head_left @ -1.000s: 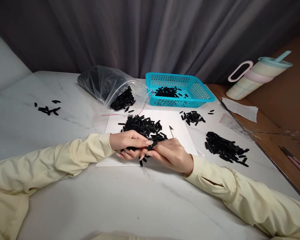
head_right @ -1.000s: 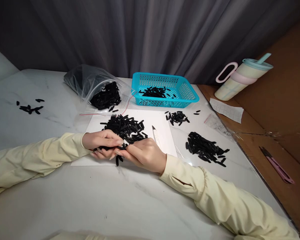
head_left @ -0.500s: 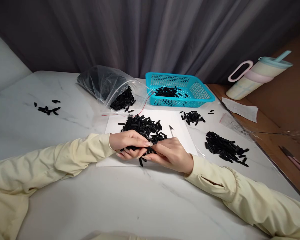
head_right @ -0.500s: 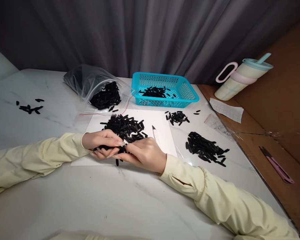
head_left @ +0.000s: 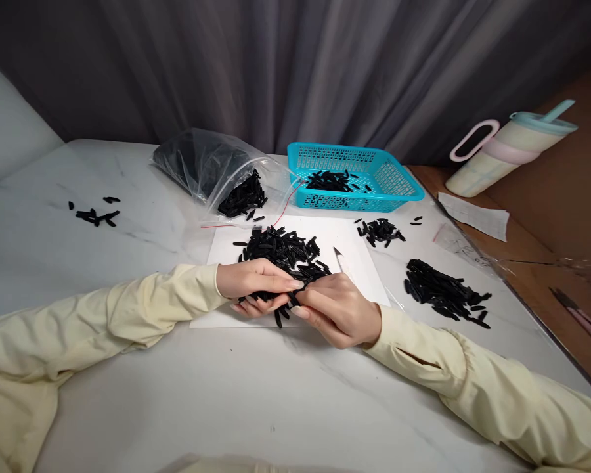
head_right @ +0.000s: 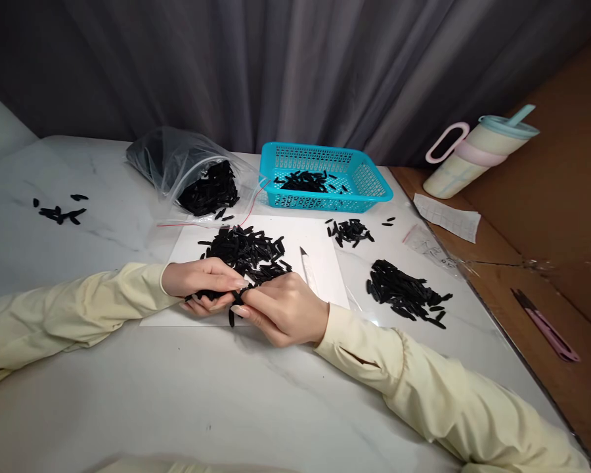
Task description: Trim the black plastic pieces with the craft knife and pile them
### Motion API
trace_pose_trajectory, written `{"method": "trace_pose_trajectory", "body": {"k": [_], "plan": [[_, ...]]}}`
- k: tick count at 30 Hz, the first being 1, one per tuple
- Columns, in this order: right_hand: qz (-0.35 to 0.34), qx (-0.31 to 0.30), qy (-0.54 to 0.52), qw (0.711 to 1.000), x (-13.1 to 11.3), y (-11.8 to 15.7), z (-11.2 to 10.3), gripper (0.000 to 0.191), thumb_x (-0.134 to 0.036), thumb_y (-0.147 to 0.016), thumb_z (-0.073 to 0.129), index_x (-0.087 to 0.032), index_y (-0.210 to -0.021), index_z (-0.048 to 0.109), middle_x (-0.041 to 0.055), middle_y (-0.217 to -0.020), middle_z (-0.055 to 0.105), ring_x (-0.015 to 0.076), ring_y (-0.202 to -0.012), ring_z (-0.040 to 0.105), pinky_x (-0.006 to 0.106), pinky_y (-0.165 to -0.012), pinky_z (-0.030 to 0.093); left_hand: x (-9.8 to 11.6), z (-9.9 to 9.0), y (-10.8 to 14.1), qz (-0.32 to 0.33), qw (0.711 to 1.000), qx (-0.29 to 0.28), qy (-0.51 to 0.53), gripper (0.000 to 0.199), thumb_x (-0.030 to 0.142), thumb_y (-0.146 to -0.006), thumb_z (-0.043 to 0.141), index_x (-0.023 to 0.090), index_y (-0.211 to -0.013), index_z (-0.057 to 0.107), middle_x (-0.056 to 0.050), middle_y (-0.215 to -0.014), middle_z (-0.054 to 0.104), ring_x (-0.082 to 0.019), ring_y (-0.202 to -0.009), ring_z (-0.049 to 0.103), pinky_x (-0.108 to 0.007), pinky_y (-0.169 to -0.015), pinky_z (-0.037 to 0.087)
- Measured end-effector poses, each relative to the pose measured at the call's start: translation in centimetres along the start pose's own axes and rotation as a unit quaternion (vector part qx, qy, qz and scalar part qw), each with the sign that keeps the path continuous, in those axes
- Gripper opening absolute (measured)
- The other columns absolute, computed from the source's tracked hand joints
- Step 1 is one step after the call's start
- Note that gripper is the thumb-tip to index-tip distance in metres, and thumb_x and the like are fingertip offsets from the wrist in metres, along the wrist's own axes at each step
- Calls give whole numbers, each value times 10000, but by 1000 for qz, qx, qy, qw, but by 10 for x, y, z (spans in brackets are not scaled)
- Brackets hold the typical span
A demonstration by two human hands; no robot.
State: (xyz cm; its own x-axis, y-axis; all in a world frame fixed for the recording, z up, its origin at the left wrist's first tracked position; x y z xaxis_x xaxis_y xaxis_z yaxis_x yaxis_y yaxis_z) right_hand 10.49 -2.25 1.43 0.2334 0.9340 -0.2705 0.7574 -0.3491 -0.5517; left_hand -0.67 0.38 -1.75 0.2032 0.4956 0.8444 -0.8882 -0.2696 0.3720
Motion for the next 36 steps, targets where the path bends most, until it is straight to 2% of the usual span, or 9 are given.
{"method": "trace_pose_trajectory", "body": {"k": [3, 10, 12, 14, 17, 21, 29, 33, 36], "plan": [[24, -2, -26, 999, 1, -1, 0, 210, -209, -870, 407, -182, -662, 418, -38, -512, 355, 97, -446, 309, 250, -454, 256, -1, 1, -1, 13, 1000, -2, -19, 437, 465, -827, 483, 137, -543, 434, 76, -387, 275, -18, -281, 232, -121, -249, 207], [162, 38, -156, 974, 9, 0, -1, 113, -174, -846, 463, -164, -734, 460, -58, -510, 402, 53, -424, 323, 186, -422, 276, 1, -3, -3, 62, 996, 66, -22, 463, 523, -802, 482, 140, -550, 422, 79, -398, 284, -20, -281, 242, -111, -229, 200], [223, 52, -203, 952, 15, 2, -1, 112, -205, -866, 456, -161, -765, 477, -50, -509, 451, 55, -423, 363, 183, -425, 308, 2, -6, -3, 71, 994, 87, 6, 481, 561, -787, 473, 146, -551, 417, 77, -395, 290, -24, -275, 240, -113, -221, 197], [284, 76, -265, 919, 21, 4, 0, 128, -254, -882, 448, -166, -792, 470, -37, -524, 503, 65, -425, 410, 194, -434, 348, 3, -9, -4, 77, 991, 106, 31, 491, 581, -781, 463, 152, -548, 411, 78, -387, 285, -24, -269, 225, -113, -218, 192], [337, 125, -339, 869, 27, 7, 1, 155, -312, -891, 441, -179, -814, 450, -10, -593, 583, 80, -442, 463, 225, -468, 407, 3, -11, -5, 79, 988, 122, 49, 495, 569, -790, 459, 154, -528, 391, 81, -375, 264, -20, -265, 199, -108, -219, 184], [353, 171, -369, 843, 32, 9, 1, 160, -331, -887, 454, -184, -823, 446, 16, -689, 643, 91, -474, 505, 253, -505, 439, 4, -12, -5, 78, 987, 135, 45, 459, 526, -794, 490, 148, -543, 417, 78, -387, 280, -20, -270, 212, -107, -223, 187], [367, 198, -433, 800, 35, 8, 2, 173, -347, -872, 477, -204, -860, 380, 4, -720, 666, 94, -463, 518, 250, -474, 443, 4, -11, -4, 76, 987, 137, 28, 429, 497, -824, 462, 137, -591, 470, 83, -385, 276, -22, -273, 219, -109, -229, 199], [382, 206, -379, 818, 34, 10, 0, 184, -349, -829, 549, -169, -849, 521, -6, -595, 634, 75, -389, 459, 222, -406, 407, 5, -11, -3, 100, 983, 152, 14, 355, 482, -844, 436, 150, -744, 515, 94, -398, 303, -23, -270, 209, -105, -225, 212], [394, 208, -351, 823, 34, 11, -2, 211, -349, -800, 587, -144, -813, 631, 14, -590, 643, 50, -355, 403, 199, -348, 344, 5, -11, -3, 106, 979, 172, 3, 311, 477, -845, 442, 174, -868, 505, 104, -412, 324, -27, -270, 223, -100, -227, 218]]}}
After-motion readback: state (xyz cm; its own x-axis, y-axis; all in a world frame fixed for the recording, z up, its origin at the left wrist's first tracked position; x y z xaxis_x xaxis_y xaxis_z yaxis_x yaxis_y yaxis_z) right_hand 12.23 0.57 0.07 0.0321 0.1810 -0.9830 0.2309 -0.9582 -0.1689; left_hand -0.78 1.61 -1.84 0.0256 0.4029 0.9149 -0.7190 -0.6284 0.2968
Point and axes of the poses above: each hand's wrist, its own y-axis away from the middle knuckle, its own z-axis out of the palm, x = y × z, the point moved 5 cm from there along -y, towards the middle knuckle
